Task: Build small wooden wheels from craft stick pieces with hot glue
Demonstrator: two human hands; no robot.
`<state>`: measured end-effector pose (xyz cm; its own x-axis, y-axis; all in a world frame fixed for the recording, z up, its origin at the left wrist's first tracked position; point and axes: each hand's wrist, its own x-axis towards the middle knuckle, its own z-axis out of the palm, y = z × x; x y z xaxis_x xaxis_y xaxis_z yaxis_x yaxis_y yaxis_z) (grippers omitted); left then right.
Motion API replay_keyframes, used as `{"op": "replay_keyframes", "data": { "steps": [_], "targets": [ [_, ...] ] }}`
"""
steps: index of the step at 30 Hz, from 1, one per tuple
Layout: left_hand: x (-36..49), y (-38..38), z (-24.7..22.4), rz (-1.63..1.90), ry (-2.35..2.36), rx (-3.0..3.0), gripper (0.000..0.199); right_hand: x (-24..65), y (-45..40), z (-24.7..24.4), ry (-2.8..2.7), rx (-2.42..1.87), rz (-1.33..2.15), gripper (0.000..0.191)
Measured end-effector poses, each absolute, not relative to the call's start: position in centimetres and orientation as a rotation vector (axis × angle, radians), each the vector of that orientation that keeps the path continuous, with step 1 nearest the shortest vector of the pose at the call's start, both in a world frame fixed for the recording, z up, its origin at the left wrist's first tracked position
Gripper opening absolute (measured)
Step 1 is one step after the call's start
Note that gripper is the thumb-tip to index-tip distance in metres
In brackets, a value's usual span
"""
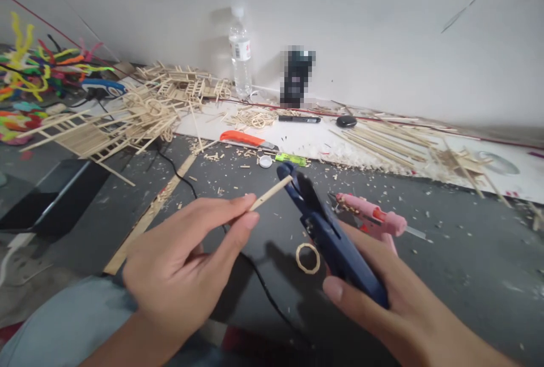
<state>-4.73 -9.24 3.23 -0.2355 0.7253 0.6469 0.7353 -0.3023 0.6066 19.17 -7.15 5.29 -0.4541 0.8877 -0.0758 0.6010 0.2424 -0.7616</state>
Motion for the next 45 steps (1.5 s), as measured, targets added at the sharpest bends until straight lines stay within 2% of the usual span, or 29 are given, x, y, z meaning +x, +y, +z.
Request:
{"op": "replay_keyframes", "data": {
  "steps": [3,10,15,20,24,31,36,41,45],
  "targets": [
    [-4.1,-9.4,4.0,-1.547,-1.859,-2.042,0.011,18.6,-6.6,5.2,-2.140,-1.363,1.252,0.026],
    [-3.4,-9.0,4.4,-1.552,-1.666,-2.155,0.013,18.3,-7.9,4.3,-2.115,-1.326,1.277,0.021],
    [-3.6,-9.5,4.1,-1.463,-1.694,-2.167,0.012,18.0,-8.1,3.9,-2.088,-1.352,1.253,0.013],
    [-4.1,-10.1,4.1,-1.210,-1.695,-2.260,0.019,18.2,-8.1,3.8,-2.130,-1.339,1.227,0.004],
    [-4.4,-10.4,4.4,-1.095,-1.729,-2.282,0.016,18.1,-8.3,3.8,-2.151,-1.346,1.245,0.007],
    [-4.8,-10.4,4.0,-1.197,-1.567,-2.312,0.015,17.9,-8.0,3.9,-2.155,-1.376,1.341,0.007],
    [-4.7,-10.1,3.6,-1.181,-1.619,-2.323,0.016,17.7,-7.8,3.9,-2.210,-1.380,1.317,0.005],
    [-3.8,-9.8,2.6,-1.408,-1.784,-2.302,0.017,18.1,-7.8,3.2,-2.323,-1.366,1.165,0.017],
    [-3.4,-9.2,2.5,-2.179,-2.020,-2.335,0.022,18.4,-7.4,2.5,-2.417,-1.296,0.930,0.022]
  ]
}}
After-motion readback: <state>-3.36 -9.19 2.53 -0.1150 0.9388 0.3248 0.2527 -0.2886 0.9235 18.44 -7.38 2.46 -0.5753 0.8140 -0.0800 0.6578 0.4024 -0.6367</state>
